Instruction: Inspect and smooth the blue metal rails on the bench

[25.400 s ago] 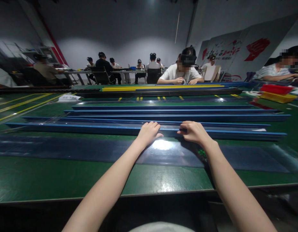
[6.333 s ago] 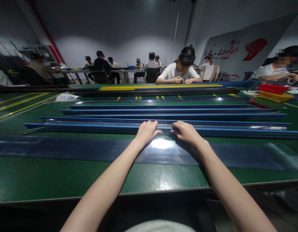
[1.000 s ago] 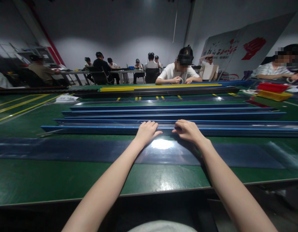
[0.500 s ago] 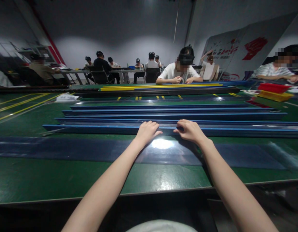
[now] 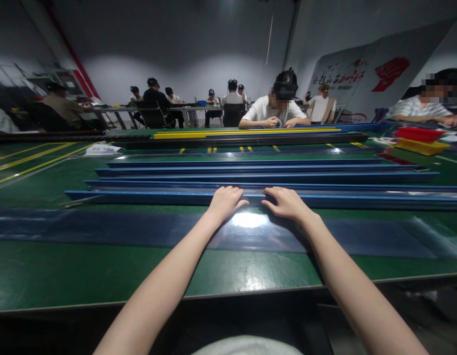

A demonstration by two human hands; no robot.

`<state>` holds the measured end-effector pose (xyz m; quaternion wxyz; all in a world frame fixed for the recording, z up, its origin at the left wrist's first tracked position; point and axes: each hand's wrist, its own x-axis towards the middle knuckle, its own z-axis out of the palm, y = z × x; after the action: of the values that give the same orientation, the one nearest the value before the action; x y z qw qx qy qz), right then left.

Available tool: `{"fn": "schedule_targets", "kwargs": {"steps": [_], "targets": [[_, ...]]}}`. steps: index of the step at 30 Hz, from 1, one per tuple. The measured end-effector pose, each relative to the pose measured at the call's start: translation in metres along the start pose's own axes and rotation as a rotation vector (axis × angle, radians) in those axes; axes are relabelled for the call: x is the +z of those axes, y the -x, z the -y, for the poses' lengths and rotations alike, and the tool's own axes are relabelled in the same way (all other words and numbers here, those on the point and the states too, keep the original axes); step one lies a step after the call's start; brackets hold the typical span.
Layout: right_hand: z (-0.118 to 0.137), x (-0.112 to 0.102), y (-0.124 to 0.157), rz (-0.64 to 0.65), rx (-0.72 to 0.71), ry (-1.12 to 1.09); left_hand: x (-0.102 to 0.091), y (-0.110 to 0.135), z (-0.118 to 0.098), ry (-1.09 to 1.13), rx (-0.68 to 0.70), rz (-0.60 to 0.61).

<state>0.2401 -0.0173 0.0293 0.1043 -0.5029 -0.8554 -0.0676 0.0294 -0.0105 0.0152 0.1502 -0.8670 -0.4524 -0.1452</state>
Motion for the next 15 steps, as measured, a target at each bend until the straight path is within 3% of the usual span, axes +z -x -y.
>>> {"fn": "schedule_targets", "kwargs": {"steps": [15], "targets": [[-0.0003, 0.0023, -0.0001, -0.024, -0.034, -0.065, -0.0010, -0.0005, -0.0013, -0.007, -0.016, 0.015]]}}
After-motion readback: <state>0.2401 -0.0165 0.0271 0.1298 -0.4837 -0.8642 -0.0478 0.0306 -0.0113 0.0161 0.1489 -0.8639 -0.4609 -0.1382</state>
